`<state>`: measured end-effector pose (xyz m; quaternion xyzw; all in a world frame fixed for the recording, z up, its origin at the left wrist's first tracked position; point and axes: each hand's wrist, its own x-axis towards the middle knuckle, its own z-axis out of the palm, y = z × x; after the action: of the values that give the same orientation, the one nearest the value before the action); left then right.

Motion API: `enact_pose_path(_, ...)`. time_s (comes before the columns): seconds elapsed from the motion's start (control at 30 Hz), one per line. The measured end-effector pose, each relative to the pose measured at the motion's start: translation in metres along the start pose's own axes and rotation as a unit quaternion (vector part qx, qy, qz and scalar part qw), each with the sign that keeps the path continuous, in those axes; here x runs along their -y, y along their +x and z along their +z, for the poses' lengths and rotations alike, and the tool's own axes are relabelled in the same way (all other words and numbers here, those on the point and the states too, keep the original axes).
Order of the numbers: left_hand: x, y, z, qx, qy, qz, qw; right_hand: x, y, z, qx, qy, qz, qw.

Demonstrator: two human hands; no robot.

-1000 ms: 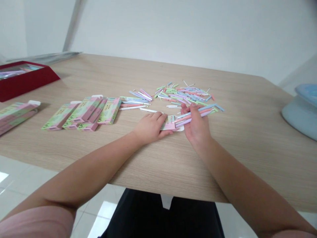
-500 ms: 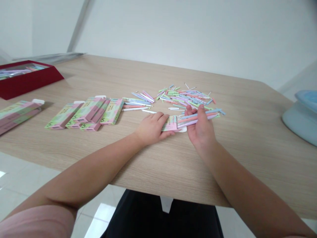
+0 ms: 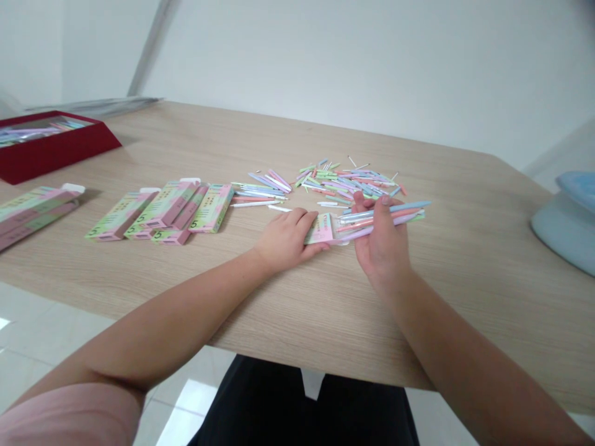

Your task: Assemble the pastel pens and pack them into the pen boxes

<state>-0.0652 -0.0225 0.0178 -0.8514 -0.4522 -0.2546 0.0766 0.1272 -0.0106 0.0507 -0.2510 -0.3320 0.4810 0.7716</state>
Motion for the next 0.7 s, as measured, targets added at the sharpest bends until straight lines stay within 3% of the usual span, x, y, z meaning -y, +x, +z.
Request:
enact_pose_path(0.23,-0.003,0.000,0.003,0.003,-0.013,0.010,1.000,0.001,0.002,0.000,0.001,-0.016,-0.006,1.000)
enact_pose_path(0.5,-0.007,0.001,0.004,0.005,-0.025,0.000,1.000,-0.007,0.014,-0.011,-0.037,-0.006,0.067,0.997)
enact_pose_path(0.7,-0.009,0.001,0.005,0.002,-0.031,-0.003,1.000,-0.002,0.013,-0.005,-0.009,-0.003,0.039,0.999)
